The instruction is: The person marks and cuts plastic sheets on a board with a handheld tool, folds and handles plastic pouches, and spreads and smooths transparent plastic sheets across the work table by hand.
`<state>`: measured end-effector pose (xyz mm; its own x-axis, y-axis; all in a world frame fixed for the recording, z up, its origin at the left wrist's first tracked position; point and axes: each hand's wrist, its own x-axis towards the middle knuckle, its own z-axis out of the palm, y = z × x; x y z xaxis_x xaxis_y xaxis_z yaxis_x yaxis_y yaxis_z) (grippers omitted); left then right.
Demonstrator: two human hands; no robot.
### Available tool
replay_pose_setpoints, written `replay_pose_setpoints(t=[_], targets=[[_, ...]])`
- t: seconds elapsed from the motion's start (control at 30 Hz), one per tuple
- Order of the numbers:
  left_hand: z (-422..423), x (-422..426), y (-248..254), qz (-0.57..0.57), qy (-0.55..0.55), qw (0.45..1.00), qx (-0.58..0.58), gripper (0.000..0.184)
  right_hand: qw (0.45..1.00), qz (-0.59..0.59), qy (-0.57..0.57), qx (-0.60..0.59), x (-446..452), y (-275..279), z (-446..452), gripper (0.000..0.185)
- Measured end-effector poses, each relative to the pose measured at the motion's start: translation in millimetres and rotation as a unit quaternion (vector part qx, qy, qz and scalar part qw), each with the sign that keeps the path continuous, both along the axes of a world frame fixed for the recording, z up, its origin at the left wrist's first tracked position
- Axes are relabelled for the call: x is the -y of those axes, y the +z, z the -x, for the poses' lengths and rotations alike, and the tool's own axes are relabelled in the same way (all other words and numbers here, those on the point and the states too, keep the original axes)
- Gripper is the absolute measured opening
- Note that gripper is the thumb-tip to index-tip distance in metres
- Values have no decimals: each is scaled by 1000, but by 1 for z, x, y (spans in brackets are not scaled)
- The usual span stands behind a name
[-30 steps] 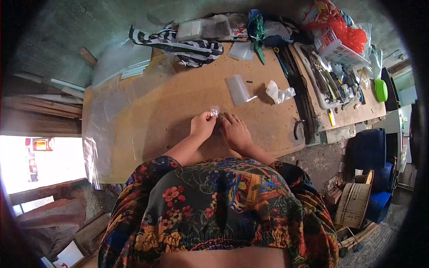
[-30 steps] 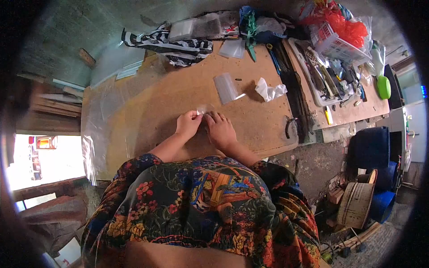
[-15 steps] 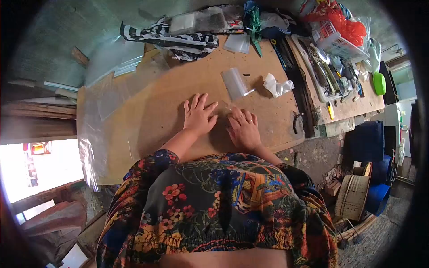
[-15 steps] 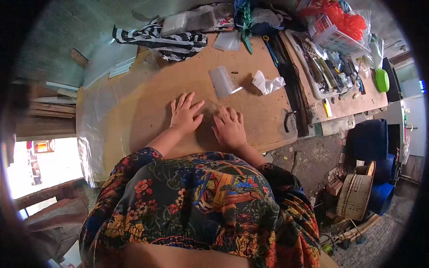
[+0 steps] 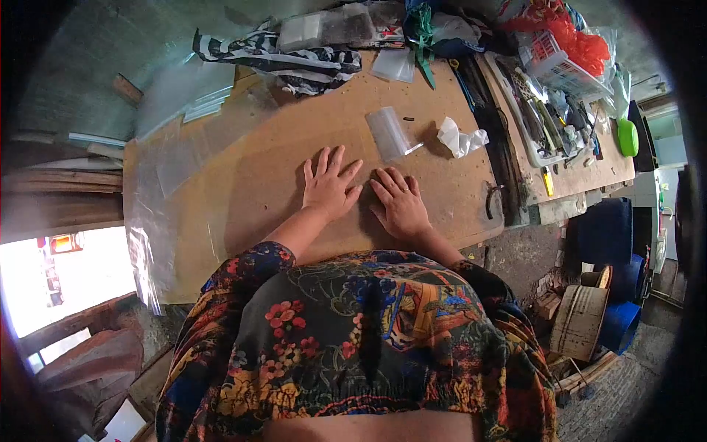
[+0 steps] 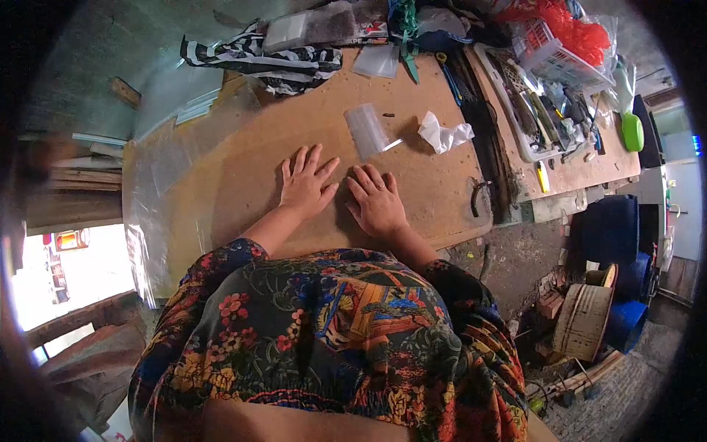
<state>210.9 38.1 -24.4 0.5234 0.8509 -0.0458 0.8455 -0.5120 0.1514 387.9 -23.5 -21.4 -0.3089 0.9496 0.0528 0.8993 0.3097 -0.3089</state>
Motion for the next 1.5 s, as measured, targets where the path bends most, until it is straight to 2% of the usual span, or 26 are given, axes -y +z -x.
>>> replay_pose_setpoints(t=[0.6, 0.67, 1.07, 1.13, 1.17, 1.2, 1.27, 1.37, 1.5], targets=[[-2, 2, 3, -3, 6, 1000, -13, 51, 1000, -10, -8, 15, 2, 4, 1, 49], [-2, 1, 7, 21, 3, 999, -44, 51, 1000, -6, -6, 13, 2, 4, 1, 48], [-4, 1, 12, 29, 3, 998, -60, 52, 997, -65, -17, -22, 6, 4, -11, 46], [-4, 1, 10, 26, 7, 998, -48, 51, 983, -60, -154, -74, 2, 2, -27, 41], [-4, 2, 9, 23, 11, 999, -37, 51, 960, -104, -230, -122, -7, -9, -34, 32], [-4, 3, 8, 23, 10, 999, -36, 51, 960, -105, -231, -121, -16, -7, -37, 32], [-4, 2, 8, 18, 10, 999, -34, 51, 955, -1, -279, -97, -27, -1, -40, 26], [-4, 2, 9, 14, 6, 999, -46, 51, 955, -51, -281, -78, -36, -3, -26, 19], [-4, 2, 8, 14, 7, 998, -53, 52, 953, -15, -283, -106, -42, -19, -24, 18]])
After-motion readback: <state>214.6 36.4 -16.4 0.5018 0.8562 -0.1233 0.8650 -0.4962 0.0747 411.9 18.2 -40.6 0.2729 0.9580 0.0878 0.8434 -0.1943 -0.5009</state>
